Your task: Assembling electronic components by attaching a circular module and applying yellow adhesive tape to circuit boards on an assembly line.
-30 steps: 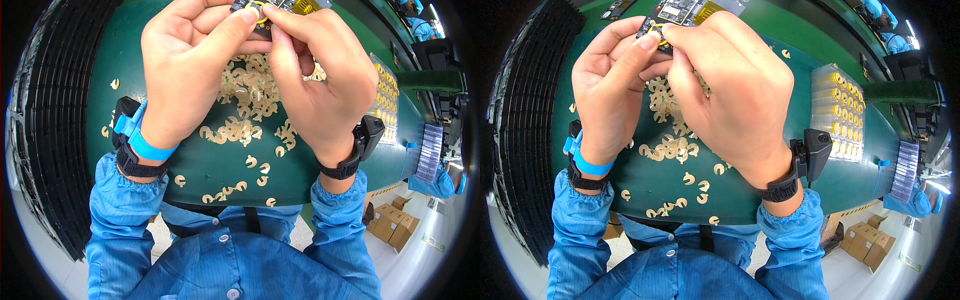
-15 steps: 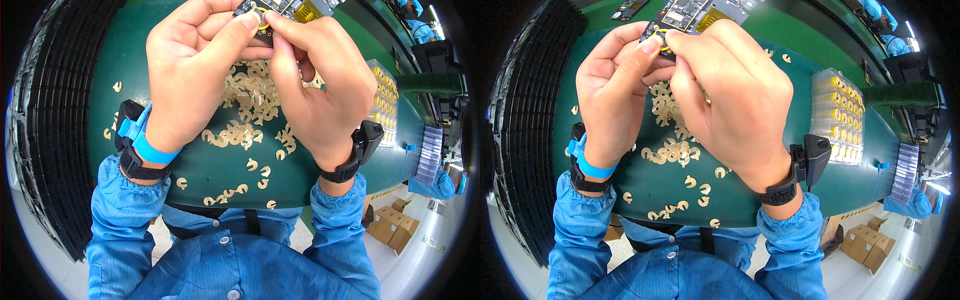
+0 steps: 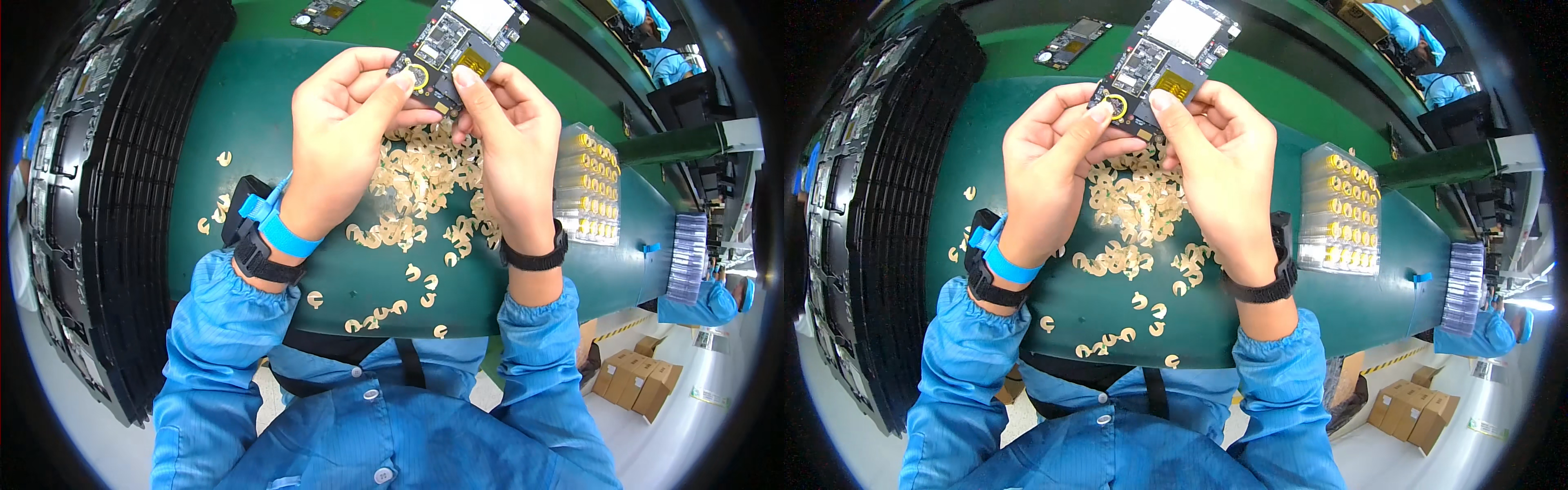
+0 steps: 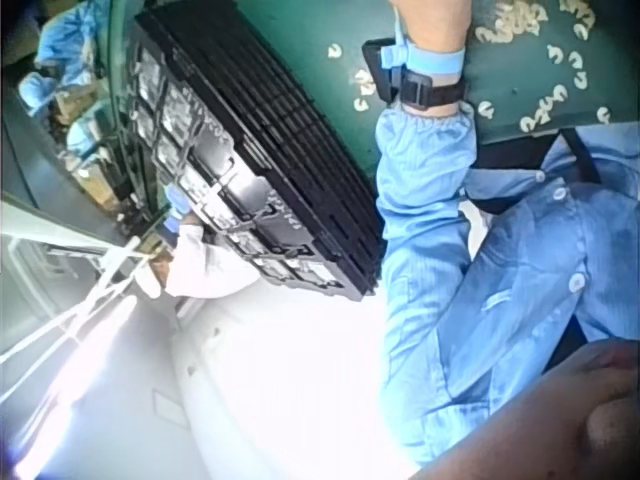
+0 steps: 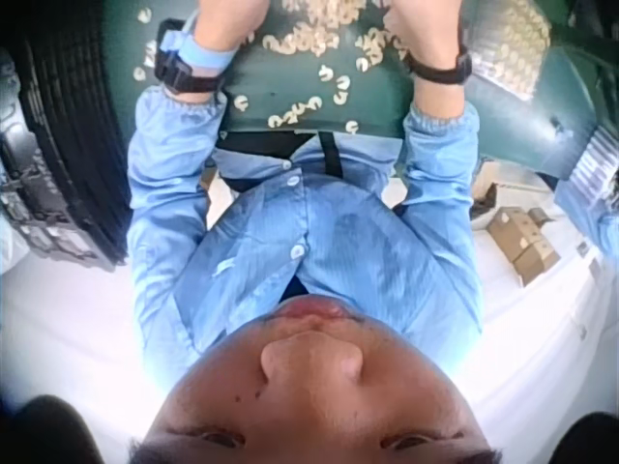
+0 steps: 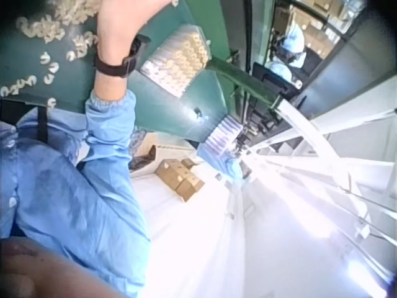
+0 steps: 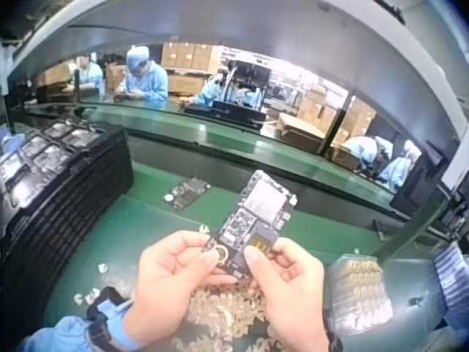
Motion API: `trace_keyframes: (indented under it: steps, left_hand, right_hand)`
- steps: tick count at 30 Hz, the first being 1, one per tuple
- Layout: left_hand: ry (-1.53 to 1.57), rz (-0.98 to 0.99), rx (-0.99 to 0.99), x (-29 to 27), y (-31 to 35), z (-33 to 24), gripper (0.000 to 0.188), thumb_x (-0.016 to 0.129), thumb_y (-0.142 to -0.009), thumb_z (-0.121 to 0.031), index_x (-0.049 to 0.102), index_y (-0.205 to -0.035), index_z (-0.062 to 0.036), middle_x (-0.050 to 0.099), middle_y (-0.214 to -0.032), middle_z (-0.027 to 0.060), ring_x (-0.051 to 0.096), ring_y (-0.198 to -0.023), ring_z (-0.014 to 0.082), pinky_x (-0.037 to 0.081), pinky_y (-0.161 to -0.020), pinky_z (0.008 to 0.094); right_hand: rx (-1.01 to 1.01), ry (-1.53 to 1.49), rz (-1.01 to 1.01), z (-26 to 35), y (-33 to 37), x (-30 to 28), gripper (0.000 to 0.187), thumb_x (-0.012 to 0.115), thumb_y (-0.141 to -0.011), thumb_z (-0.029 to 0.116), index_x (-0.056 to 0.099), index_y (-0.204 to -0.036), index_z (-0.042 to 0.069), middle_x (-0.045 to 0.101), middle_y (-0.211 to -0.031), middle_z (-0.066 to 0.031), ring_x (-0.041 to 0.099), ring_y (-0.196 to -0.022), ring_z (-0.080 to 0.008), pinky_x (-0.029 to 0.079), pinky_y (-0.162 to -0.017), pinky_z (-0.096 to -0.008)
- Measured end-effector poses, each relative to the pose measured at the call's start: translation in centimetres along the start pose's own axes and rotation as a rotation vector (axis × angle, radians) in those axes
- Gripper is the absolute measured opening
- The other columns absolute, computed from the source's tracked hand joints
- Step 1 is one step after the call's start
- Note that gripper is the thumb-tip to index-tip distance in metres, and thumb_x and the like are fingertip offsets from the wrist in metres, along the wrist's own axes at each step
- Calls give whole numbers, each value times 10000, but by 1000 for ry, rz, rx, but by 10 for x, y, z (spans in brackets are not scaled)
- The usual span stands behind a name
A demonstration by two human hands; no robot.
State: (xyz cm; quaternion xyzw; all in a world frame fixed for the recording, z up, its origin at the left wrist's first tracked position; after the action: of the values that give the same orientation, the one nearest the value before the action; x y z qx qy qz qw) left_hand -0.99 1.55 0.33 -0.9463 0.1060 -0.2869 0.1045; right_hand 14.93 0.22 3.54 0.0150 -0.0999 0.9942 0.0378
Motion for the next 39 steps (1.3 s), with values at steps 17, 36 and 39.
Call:
trace_keyframes:
  steps: [17, 36, 39]
  left_hand:
    - [-63, -157, -128, -18, -3, 7, 381, 519, -1013, -10, 455, -1382, 60, 698, -1172, 207, 755, -879, 238, 605, -706, 293]
    - [-115, -218, -181, -17, -4, 7, 314, 540, -1043, -59, 487, -1309, 98, 688, -1097, 227, 746, -841, 275, 624, -647, 337]
    - [-73, -327, -129, -25, -2, 7, 376, 565, -1060, -113, 469, -1346, 111, 684, -1148, 218, 740, -927, 258, 629, -708, 338]
  right_hand:
    - [252, 1005, -268, -78, -177, -95, 227, 824, -818, 172, 746, -902, -24, 755, -907, -211, 739, -746, -280, 594, -687, -405]
    - [-141, 318, -260, -81, -199, 53, 390, 809, -808, 0, 722, -1185, -55, 735, -1063, -129, 684, -927, -182, 551, -846, -314]
    - [-345, 316, -243, -40, -170, 38, 320, 788, -836, -9, 731, -1147, -53, 754, -1009, -77, 681, -900, -131, 551, -830, -280]
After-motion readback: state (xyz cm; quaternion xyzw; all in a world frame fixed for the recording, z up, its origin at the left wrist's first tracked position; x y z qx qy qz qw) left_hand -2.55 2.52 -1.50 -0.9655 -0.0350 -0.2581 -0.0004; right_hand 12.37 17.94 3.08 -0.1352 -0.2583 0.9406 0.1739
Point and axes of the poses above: each hand's wrist, its own y-axis away from the middle knuckle, its own x-axis out of the palm, z = x × y, the point moved 4 cm from there along -y, towards the middle knuckle
